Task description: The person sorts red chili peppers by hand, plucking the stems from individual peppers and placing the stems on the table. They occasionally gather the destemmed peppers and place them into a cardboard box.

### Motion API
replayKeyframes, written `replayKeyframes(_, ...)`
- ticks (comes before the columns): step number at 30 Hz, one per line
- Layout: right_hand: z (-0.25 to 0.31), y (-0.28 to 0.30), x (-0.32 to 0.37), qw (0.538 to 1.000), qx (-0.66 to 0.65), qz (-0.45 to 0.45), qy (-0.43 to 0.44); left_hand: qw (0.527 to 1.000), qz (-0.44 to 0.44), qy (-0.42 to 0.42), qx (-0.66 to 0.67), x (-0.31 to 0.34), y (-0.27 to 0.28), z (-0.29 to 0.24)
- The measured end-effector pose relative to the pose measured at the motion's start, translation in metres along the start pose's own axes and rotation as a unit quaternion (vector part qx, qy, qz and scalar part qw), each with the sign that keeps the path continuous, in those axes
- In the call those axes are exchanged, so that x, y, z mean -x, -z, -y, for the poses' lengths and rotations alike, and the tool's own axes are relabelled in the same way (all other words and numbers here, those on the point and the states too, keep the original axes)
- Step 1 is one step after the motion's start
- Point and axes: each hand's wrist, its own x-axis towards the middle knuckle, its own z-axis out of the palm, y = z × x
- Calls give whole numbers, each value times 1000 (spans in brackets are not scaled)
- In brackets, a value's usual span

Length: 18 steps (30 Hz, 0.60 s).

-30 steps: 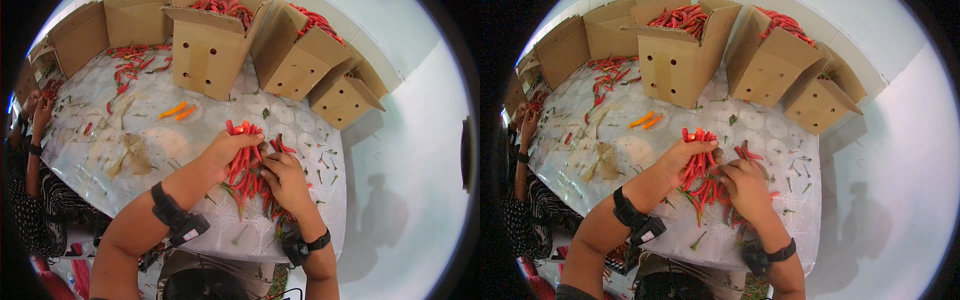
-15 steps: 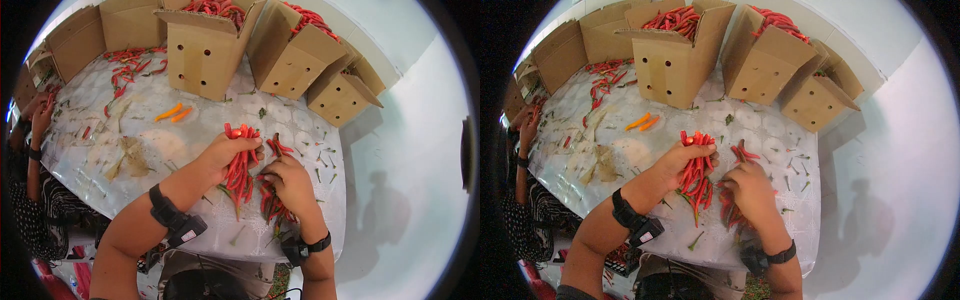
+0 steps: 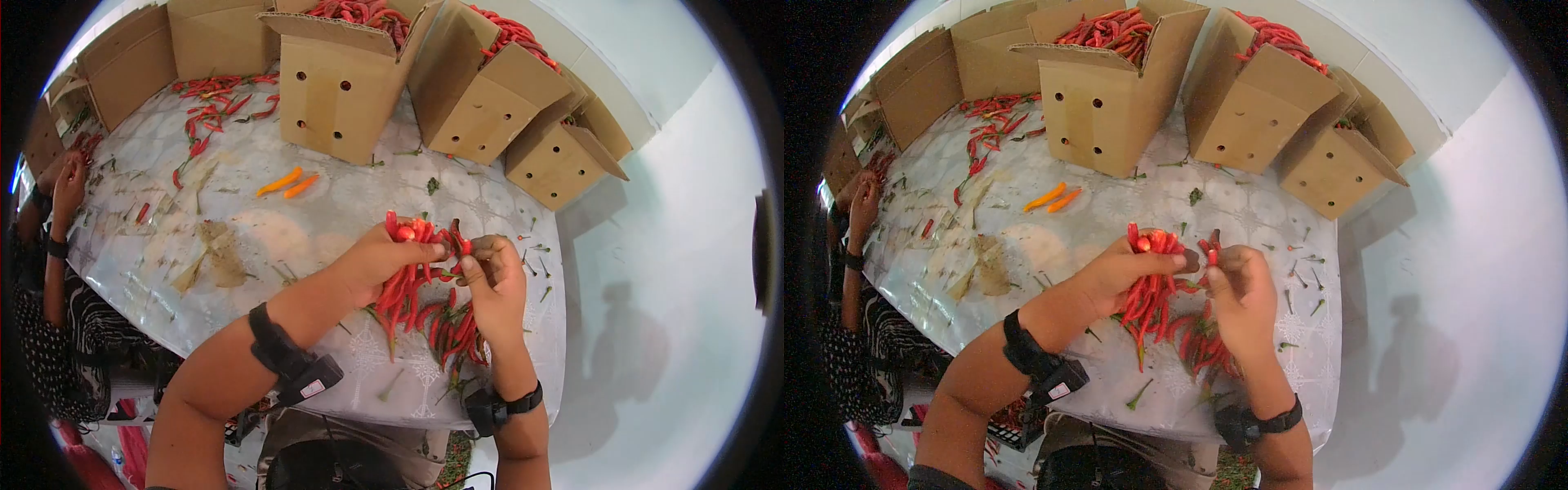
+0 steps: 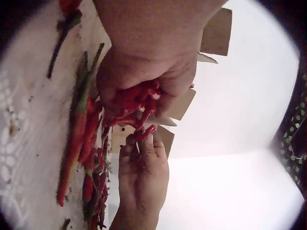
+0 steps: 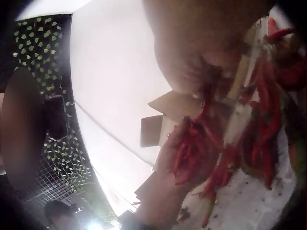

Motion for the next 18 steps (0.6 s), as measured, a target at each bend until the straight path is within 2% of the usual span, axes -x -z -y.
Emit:
replayKeyframes(1, 0, -1, 0, 1000, -26, 5, -3, 1000, 12, -1, -22, 0, 0, 2)
replayKeyframes(4, 5, -3, 3, 999, 33, 16, -20, 996, 35, -12, -77, 0, -3, 6)
replayKeyframes(7, 2, 0, 2, 993, 115, 38, 3, 994, 28, -31, -99, 1, -5, 8)
replayKeyframes(10, 0, 0, 1, 998, 49, 33, 5, 996, -4, -28, -84, -4, 2, 12)
replayKeyframes(12, 6, 0, 1, 993, 89, 49, 57, 998, -31, -8, -61, -4, 2, 10)
replayKeyframes(16, 14, -2, -1, 966, 179, 59, 178, 1000, 4, -29, 12, -5, 7, 10)
replayKeyframes(18, 14, -3, -1, 968, 180, 40, 171, 999, 8, -34, 39, -6, 6, 11)
